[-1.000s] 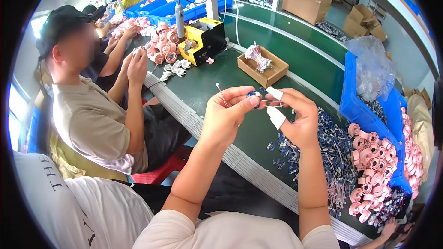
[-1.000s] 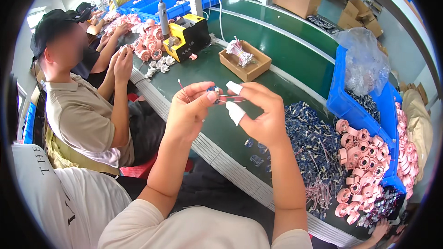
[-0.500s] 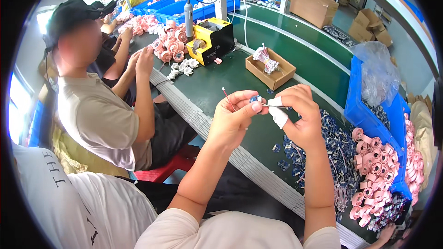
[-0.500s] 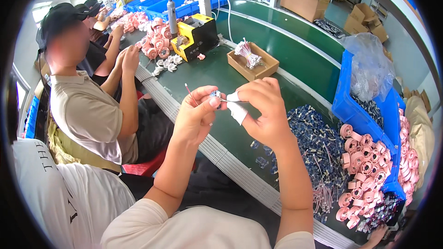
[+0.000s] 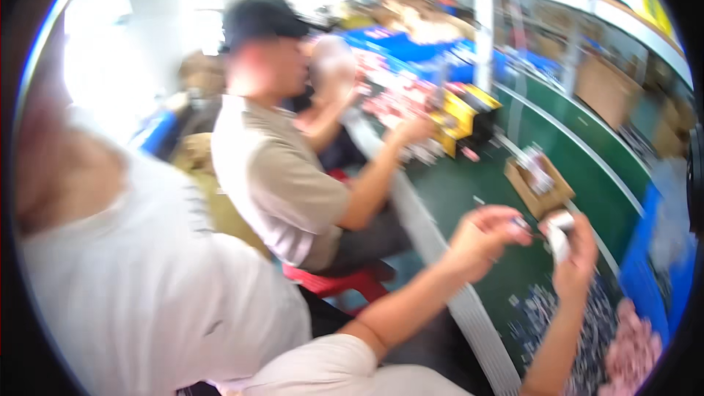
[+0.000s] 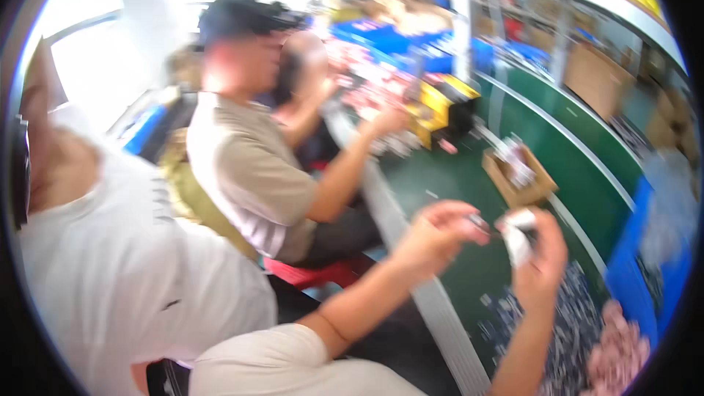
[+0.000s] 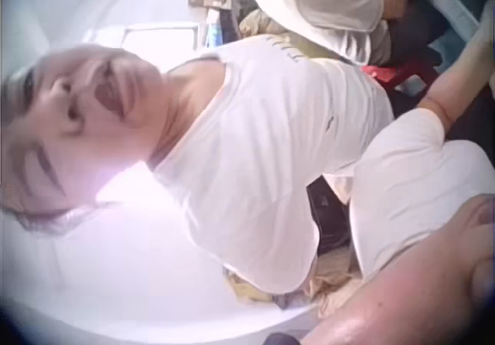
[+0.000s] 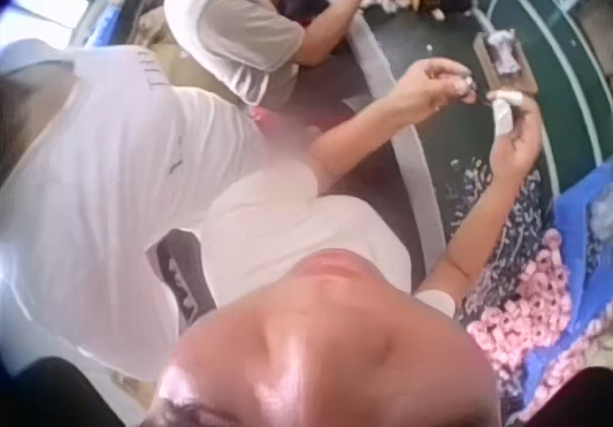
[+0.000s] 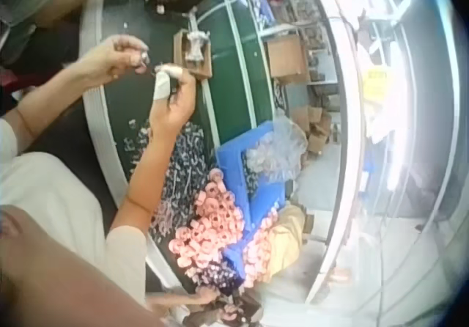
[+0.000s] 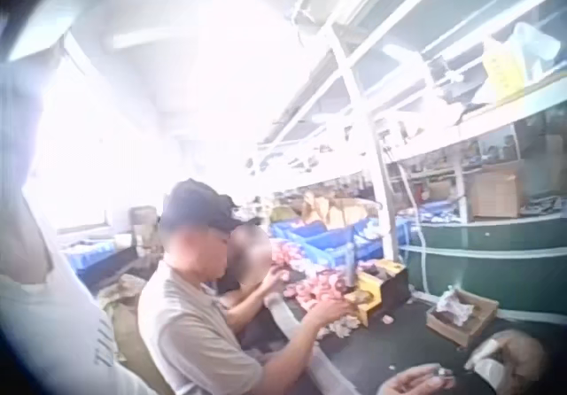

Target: Assembling electronic circuit boards into plastic housings on a production line.

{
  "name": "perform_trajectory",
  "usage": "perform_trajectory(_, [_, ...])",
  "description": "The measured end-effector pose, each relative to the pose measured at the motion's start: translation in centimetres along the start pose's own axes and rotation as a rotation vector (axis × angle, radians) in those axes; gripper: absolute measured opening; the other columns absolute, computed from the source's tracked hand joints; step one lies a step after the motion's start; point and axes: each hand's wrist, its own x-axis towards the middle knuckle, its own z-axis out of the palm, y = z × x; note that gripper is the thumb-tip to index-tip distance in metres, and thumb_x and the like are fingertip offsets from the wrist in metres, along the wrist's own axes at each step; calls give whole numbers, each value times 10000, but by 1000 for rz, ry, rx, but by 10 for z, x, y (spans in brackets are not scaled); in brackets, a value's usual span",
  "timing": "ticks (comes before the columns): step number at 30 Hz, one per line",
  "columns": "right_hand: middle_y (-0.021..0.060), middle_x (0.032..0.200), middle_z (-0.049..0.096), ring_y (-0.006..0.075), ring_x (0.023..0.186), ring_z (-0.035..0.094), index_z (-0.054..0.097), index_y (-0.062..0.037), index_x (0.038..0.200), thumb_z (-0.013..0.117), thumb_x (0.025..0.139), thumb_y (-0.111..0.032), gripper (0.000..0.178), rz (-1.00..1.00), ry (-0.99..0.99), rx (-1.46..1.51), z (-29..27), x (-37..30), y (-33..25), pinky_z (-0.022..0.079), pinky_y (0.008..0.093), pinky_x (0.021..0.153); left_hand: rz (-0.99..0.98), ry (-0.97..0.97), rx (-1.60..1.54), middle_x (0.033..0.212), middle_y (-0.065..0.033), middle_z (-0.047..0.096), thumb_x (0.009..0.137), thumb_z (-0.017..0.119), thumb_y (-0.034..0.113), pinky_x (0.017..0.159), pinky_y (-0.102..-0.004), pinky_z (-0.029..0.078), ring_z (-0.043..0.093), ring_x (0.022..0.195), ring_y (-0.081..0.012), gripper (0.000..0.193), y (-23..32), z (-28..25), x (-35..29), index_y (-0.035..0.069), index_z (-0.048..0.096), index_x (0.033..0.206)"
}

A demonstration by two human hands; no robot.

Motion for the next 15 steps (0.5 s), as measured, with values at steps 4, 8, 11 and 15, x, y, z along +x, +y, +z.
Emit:
perform_trajectory(4, [65,859,523,124,800,521,482,-10,924,530,856,-79,108,-21,26,42,6,-1,-5,411,236,734,-84,39,14,903,-106,654,771,666,26,409,-142,320,649,768,-166,261,6,-2,-9,41,580,1017])
perform_trajectory(8, [86,861,542,162,805,520,482,-7,882,525,818,-25,79,-79,77,-19,6,-6,-17,401,255,758,-70,27,24,904,-107,656,777,655,12,412,-145,321,653,785,-173,240,10,2,-19,53,590,1005])
perform_trajectory(11, [104,844,571,219,794,530,499,-8,845,557,782,-64,102,-270,19,-354,-5,-5,-23,398,312,775,-100,1,17,898,-107,657,770,663,14,415,-147,333,653,781,-178,234,0,5,-12,50,595,991])
perform_trajectory(15, [84,925,627,264,876,560,553,-45,802,601,722,-154,144,-438,-96,-623,1,12,-27,340,393,868,-34,58,71,864,-122,655,756,646,-19,654,-249,508,650,760,-198,255,16,7,-16,35,581,997])
